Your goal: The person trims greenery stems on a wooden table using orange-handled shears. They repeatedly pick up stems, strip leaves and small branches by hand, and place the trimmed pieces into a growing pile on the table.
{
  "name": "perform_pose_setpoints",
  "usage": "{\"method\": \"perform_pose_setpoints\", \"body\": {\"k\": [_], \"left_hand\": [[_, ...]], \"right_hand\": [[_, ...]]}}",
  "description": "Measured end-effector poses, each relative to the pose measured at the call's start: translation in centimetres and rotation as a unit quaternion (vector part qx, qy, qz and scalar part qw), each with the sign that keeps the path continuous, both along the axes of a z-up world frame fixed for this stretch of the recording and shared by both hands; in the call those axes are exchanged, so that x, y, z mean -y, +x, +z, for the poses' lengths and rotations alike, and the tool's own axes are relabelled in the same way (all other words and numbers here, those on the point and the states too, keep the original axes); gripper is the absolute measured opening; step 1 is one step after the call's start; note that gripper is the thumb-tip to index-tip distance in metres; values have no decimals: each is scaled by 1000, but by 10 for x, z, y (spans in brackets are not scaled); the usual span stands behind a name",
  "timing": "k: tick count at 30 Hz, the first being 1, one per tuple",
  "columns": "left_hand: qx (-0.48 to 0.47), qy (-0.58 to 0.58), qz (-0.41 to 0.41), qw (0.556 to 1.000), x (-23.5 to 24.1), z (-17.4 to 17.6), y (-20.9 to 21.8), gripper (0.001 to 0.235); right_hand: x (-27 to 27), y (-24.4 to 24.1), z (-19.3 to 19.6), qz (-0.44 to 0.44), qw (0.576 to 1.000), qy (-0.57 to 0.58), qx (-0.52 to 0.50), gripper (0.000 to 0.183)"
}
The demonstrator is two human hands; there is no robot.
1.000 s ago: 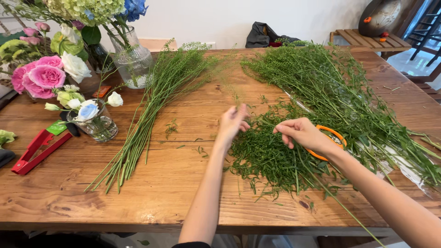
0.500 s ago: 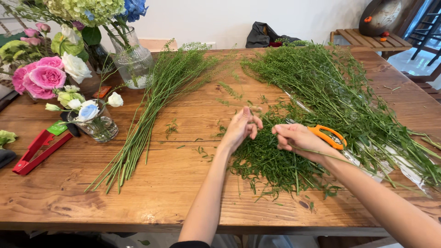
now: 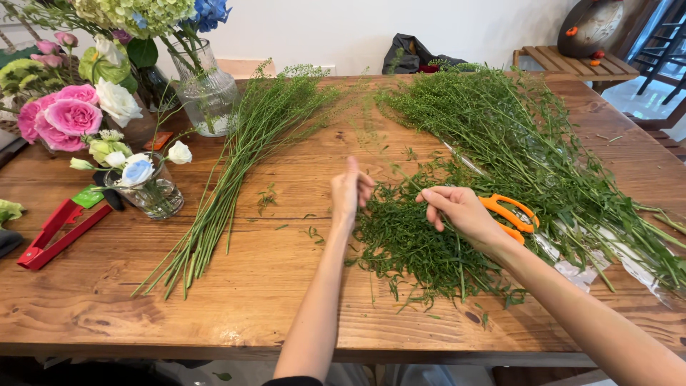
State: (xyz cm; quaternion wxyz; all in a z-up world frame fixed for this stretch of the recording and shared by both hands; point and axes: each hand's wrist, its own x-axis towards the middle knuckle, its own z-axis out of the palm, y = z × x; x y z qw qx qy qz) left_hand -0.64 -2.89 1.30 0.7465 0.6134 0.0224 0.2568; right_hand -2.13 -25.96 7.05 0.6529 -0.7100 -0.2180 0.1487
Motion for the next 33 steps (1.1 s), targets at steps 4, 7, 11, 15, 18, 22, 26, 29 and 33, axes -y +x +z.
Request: {"method": "perform_pose_setpoints", "body": {"k": [4, 7, 11, 15, 18, 22, 26, 29, 33], "left_hand": [[-3, 74, -86, 994, 38, 18, -17, 38], [30, 86, -90, 992, 57, 6, -6, 34], [22, 220, 9, 975, 53, 12, -18, 44], [22, 244, 103, 964, 54, 25, -30, 48], [-7, 63, 164, 984, 52, 23, -19, 47], [-50, 72, 237, 967, -14, 11, -12, 49], [-118, 154, 118, 974, 3, 1, 0, 68], [-130, 257, 124, 949, 15, 10, -5, 57], [-76, 270, 173, 944, 15, -8, 3, 37]], "right_hand": [[-9, -13, 14, -14, 997, -51, 63, 29], [-12, -10, 10, -28, 992, -57, 106, 25], [-15, -15, 10, -42, 985, -91, 142, 22], [-24, -13, 12, -42, 981, -98, 163, 22], [-32, -26, 32, -49, 976, -126, 173, 21], [-18, -43, 40, -59, 966, -188, 168, 22], [-16, -37, 35, -50, 956, -215, 195, 20], [-16, -33, 32, -42, 948, -233, 211, 20], [-16, -35, 32, -33, 961, -206, 181, 20]]}}
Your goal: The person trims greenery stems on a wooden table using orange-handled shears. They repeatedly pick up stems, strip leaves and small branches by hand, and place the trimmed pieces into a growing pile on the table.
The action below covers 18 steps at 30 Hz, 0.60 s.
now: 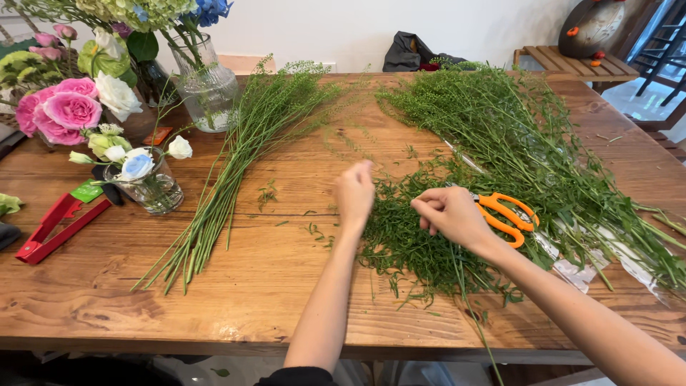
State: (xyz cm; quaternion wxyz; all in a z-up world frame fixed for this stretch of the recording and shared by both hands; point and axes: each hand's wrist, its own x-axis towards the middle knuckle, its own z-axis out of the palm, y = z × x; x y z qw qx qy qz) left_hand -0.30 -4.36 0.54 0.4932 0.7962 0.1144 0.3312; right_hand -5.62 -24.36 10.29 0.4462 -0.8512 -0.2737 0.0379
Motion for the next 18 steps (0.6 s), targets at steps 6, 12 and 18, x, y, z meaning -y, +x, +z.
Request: {"method": "perform_pose_setpoints", "body": {"k": [6, 12, 18], "left_hand": [[-70, -178, -76, 979, -42, 0, -1, 69], [74, -150, -233, 958, -18, -4, 7, 42], [81, -125, -17, 989, -40, 8, -10, 53]], "right_hand": [[16, 14, -3, 16, 995, 50, -79, 25], [23, 18, -8, 33, 988, 88, -122, 25], [35, 18, -5, 13, 987, 99, -129, 27]]}}
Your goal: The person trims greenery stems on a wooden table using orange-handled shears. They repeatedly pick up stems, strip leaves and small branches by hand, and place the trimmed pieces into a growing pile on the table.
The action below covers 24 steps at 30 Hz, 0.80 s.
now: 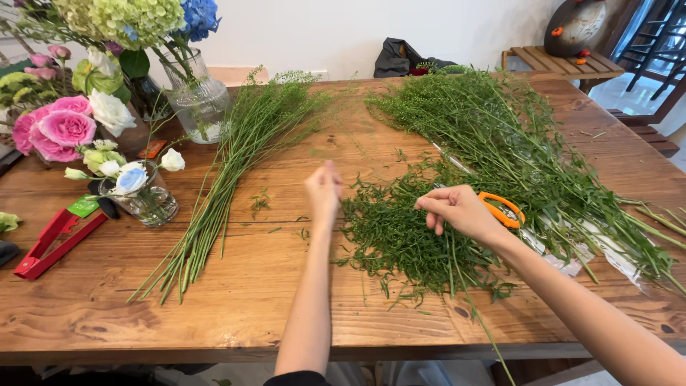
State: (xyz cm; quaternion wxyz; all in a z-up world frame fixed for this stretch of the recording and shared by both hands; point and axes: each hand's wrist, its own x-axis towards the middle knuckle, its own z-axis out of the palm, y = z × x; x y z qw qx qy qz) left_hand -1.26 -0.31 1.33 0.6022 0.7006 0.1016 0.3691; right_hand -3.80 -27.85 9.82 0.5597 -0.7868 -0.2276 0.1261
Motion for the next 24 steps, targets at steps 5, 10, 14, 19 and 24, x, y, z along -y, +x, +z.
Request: {"method": "perform_pose_setpoints", "body": {"k": [5, 10, 14, 19, 24], "left_hand": [[-67, 21, -101, 992, 24, 1, -2, 27], [-75, 100, -196, 973, 99, 20, -22, 41], [-29, 239, -51, 969, 116, 27, -33, 48], [33, 344, 126, 930, 119, 31, -33, 45], [-61, 78, 203, 974, 53, 55, -16, 34]], "right_hand": [[8, 3, -3, -17, 1000, 20, -6, 28], [2, 15, -16, -17, 999, 49, -16, 28], [-3, 12, -24, -31, 997, 62, -19, 28], [-17, 8, -28, -36, 995, 88, -17, 27], [-4, -19, -1, -53, 995, 82, -23, 27]]}}
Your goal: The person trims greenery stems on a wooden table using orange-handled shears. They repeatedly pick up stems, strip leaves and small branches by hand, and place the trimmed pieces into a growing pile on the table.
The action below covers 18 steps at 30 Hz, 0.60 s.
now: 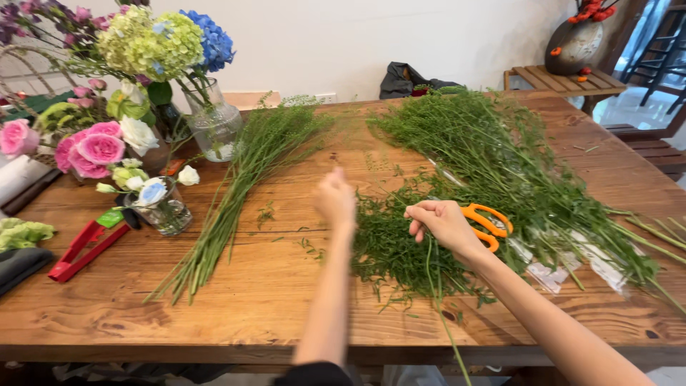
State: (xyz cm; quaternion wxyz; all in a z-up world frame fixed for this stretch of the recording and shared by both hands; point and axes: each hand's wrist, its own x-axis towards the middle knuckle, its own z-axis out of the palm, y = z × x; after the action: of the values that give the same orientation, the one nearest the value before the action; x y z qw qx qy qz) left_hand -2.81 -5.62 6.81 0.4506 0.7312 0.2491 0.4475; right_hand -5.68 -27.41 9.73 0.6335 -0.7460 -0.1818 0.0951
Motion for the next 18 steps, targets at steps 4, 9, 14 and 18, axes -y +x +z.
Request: {"method": "perform_pose_setpoints", "body": {"k": [4, 9, 14, 18], "left_hand": [[-173, 108, -59, 977, -22, 15, -16, 27], [-189, -17, -435, 880, 50, 0, -39, 55], [-137, -208, -565, 787, 99, -17, -75, 34], [-72, -267, -552, 787, 94, -2, -90, 28]], "right_hand": [[24, 28, -22, -20, 998, 58, 23, 27], [11, 60, -18, -40, 990, 121, 61, 25], [2, 56, 7, -32, 984, 167, 48, 22], [9, 59, 8, 14, 985, 173, -4, 30]]}}
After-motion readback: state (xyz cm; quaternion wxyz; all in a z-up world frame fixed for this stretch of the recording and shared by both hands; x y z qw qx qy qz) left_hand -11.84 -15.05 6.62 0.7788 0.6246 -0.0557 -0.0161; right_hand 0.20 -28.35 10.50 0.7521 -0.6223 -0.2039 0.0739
